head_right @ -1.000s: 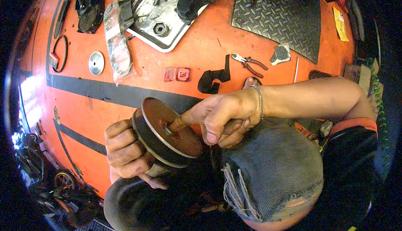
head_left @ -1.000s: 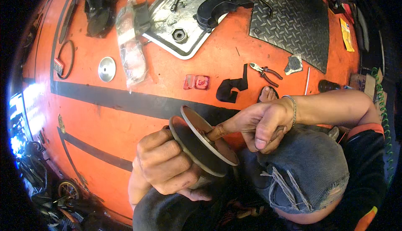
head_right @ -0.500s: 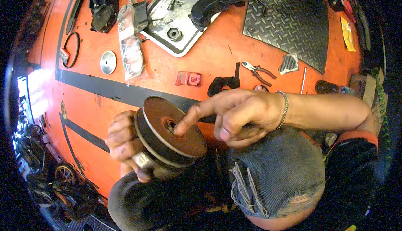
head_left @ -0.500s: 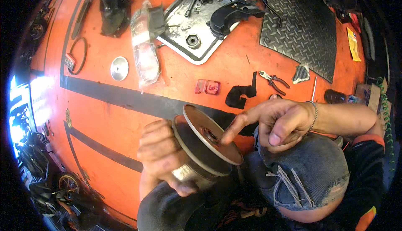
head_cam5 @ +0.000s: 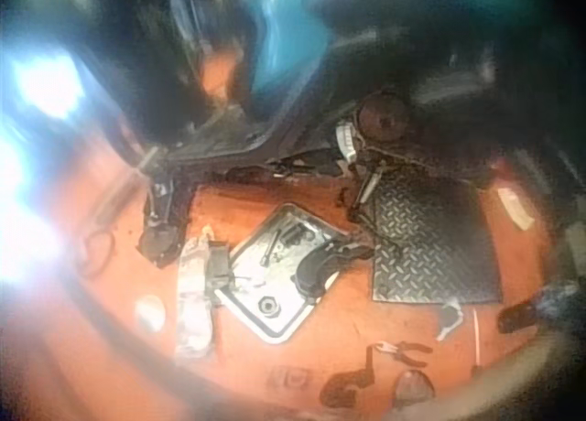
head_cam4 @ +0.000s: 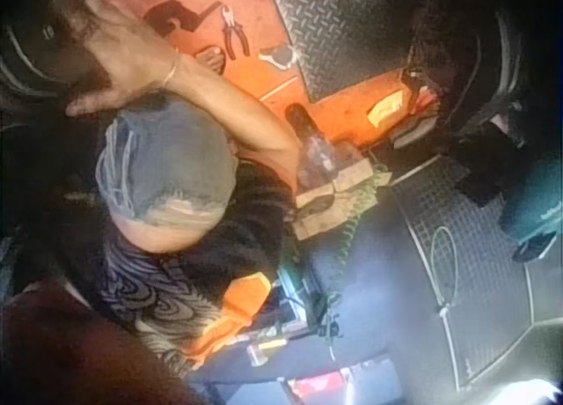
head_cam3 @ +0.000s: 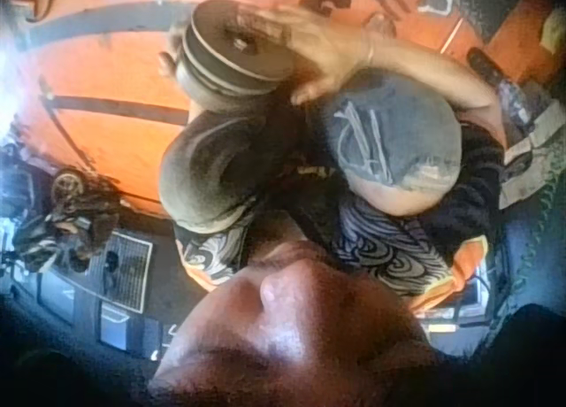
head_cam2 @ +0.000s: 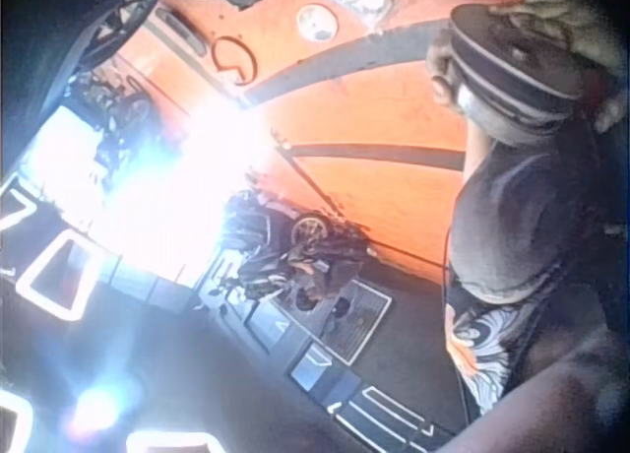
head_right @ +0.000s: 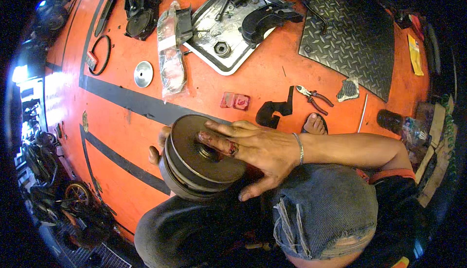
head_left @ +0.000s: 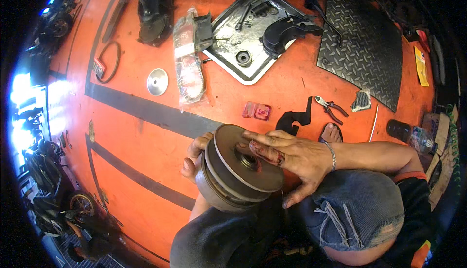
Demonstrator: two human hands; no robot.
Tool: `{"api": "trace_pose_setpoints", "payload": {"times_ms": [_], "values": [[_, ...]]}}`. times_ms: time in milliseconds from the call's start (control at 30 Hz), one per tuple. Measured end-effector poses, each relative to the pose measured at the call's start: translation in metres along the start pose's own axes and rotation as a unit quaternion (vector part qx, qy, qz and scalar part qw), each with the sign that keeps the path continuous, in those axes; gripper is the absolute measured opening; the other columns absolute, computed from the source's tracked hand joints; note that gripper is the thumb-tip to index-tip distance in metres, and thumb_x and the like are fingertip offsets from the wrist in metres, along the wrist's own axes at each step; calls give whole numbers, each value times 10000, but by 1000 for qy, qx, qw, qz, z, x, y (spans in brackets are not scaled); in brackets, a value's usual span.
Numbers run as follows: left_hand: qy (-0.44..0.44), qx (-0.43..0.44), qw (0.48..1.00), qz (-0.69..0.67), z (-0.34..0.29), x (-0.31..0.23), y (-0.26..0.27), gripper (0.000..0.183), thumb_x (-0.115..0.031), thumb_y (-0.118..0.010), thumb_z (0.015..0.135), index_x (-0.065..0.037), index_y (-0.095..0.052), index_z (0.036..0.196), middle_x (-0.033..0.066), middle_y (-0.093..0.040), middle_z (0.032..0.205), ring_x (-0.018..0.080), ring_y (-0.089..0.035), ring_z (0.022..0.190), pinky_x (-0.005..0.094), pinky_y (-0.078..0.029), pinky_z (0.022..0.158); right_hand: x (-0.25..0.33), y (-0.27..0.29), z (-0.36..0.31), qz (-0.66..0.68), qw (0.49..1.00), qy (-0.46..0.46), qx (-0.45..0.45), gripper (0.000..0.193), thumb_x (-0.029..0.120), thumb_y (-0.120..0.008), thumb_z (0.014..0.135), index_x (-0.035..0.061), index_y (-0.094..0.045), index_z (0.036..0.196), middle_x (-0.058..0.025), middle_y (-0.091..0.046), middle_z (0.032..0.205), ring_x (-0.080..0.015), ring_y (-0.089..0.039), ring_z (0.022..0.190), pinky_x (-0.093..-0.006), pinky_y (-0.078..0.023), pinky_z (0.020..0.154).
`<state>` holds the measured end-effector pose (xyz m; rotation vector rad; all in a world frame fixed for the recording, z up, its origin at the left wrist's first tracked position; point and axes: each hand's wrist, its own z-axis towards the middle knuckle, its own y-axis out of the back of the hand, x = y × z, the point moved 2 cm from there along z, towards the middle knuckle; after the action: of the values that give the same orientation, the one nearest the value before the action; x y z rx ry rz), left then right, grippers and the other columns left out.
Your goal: The person assembles internal motorcycle engine or transmission parts by hand, placing rollers into a metal housing, adding a cover plate and bushings, and then sliding the assembled unit onto a shaft on the motorcycle before tightening it with an impact wrench.
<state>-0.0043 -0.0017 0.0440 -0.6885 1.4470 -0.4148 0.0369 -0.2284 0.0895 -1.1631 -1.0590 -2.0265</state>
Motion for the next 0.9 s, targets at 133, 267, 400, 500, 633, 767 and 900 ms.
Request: {"api": "trace_pose_setpoints", "payload": {"times_ms": [133,267,400,500,633,767,900], "values": [[-52,58,994,79,12,-13,-1,665,-638,-476,873,15,-582,812,114,-598,776,219,-541,759,384,-443,736,5,-1,-3,26,999,-23,6,1193,567,-727,767,-23,-48,1550,-284,-220,1565,-419,-337,1399,-488,-305,1120],[-119,85,948,282,13,-27,-8,715,-670,-462,883,18,-551,712,119,-594,663,217,-537,609,358,-426,577,-1,-4,-8,263,958,-104,-50,981,492,-618,895,-24,-94,1544,-279,-238,1556,-349,-396,1373,-442,-288,1138],[-146,137,839,505,11,-43,5,716,-670,-465,896,-1,-540,653,96,-540,583,233,-528,510,338,-396,491,-38,9,-37,425,834,-294,-195,589,407,-459,1015,35,-351,1459,-167,-650,1118,-232,-639,1036,-391,-436,992],[-95,169,787,586,21,-50,32,614,-570,-499,897,-9,-553,652,105,-485,584,240,-513,513,348,-364,486,-69,1,-71,94,890,-422,-145,686,368,-635,924,68,-360,1477,-144,-655,1092,-285,-584,1114,-435,-439,1002],[-30,167,731,661,48,-48,75,470,-409,-587,894,8,-566,677,155,-506,604,308,-510,525,375,-389,518,-94,-40,-115,-305,902,-304,29,703,274,-714,854,124,-405,1466,-149,-598,1176,-306,-561,1109,-429,-448,1002],[58,146,660,734,72,-32,115,354,-297,-652,875,35,-635,752,226,-589,683,376,-561,601,422,-436,576,-129,-73,-129,-417,874,-248,-1,617,220,-698,851,111,-474,1416,-156,-556,1167,-335,-552,1010,-420,-481,920],[40,162,628,760,95,-28,147,359,-325,-654,892,30,-700,864,254,-644,754,414,-638,690,456,-482,655,-142,-76,-131,-324,894,-297,-90,339,202,-642,871,4,-615,1144,-149,-536,1010,-315,-575,954,-384,-522,802]]}}
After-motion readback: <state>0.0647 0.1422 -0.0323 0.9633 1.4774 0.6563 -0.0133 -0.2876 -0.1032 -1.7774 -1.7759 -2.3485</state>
